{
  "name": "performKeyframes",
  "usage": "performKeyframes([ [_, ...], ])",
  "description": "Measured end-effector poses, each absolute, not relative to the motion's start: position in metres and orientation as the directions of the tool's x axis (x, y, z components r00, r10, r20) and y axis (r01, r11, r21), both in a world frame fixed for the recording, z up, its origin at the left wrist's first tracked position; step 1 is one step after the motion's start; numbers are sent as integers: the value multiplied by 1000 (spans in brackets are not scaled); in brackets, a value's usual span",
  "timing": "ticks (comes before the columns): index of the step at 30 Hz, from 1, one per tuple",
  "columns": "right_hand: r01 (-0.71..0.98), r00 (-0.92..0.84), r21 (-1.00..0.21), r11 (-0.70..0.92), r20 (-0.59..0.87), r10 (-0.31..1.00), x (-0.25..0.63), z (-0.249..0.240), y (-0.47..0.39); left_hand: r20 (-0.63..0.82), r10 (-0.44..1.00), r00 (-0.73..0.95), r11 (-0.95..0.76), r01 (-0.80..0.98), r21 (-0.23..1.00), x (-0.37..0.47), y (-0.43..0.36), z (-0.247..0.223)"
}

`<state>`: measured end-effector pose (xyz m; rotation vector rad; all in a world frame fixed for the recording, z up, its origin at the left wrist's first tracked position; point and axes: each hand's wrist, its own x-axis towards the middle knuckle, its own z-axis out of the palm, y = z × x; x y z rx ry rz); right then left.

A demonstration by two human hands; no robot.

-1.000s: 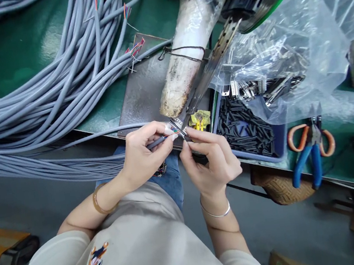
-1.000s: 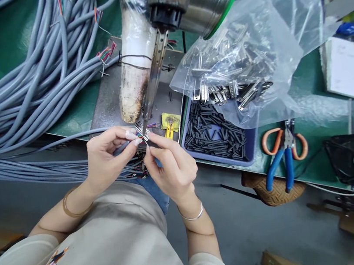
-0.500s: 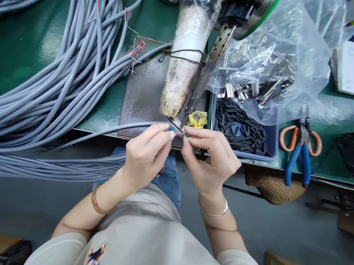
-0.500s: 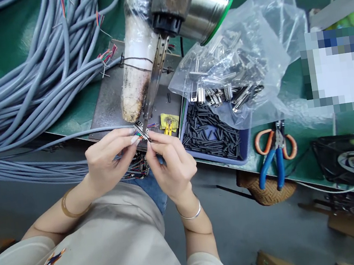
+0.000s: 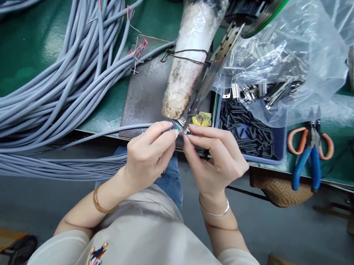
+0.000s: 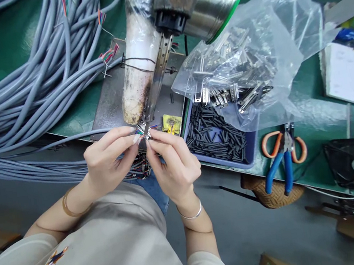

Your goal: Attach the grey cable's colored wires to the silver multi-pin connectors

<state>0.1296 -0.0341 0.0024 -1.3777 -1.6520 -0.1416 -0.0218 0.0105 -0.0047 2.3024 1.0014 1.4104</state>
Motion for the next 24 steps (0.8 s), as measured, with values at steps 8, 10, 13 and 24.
performKeyframes([
  [8, 849, -38, -353, 392, 699, 714, 133, -1, -39, 614, 696, 373, -717, 413, 562, -26, 8, -9],
  [10, 852, -53, -341, 397, 698, 714, 135, -2, -41, 598, 712, 367, -702, 397, 592, -25, 6, -9],
  [13, 815, -22, -382, 435, 731, 682, 141, -6, -45, 496, 799, 339, -588, 266, 764, -24, 5, -3],
  [24, 579, 134, -741, 339, 497, 857, 145, -13, -62, -21, 815, 579, 76, -72, 994, -42, -2, 16],
])
